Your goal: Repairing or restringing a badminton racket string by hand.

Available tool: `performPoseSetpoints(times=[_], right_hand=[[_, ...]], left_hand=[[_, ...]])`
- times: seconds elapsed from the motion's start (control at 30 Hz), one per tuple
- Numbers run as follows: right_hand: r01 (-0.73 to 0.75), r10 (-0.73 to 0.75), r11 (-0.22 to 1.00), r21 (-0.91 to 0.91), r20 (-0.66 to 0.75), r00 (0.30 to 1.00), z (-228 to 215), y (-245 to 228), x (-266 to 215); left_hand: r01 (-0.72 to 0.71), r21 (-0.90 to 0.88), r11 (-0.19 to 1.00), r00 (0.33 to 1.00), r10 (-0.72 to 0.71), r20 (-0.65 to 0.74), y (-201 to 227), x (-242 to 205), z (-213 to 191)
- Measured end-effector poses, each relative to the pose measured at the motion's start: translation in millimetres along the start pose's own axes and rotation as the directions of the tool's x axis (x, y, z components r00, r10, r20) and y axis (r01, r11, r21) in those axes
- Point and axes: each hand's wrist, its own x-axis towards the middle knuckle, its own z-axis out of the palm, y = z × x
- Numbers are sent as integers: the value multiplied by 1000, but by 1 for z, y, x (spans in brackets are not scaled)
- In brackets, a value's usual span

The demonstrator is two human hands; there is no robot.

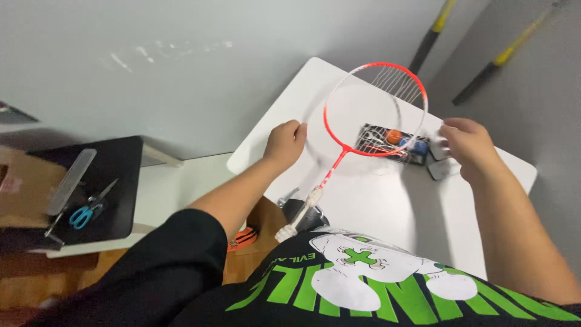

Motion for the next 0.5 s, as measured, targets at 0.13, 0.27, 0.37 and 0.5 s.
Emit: performPoseSetpoints(times=[0.13, 0.27, 0.37, 0.5], right_hand=[[-258, 160, 900, 353, 284, 945, 10, 1, -14], [-301, 203, 877, 374, 280, 938, 25, -8, -44], [-345, 268, 839, 422, 233, 935, 33, 0, -47], [-351, 306, 780, 517, 174, 936, 15, 31, -27]], left_hand=[[190, -75, 979, 981, -187, 49, 3, -2, 26], [271, -97, 958, 962, -274, -17, 0, -3, 31], [302, -89, 949, 952, -304, -20, -7, -6, 21], [316, -59, 947, 949, -317, -3, -26, -9, 19]])
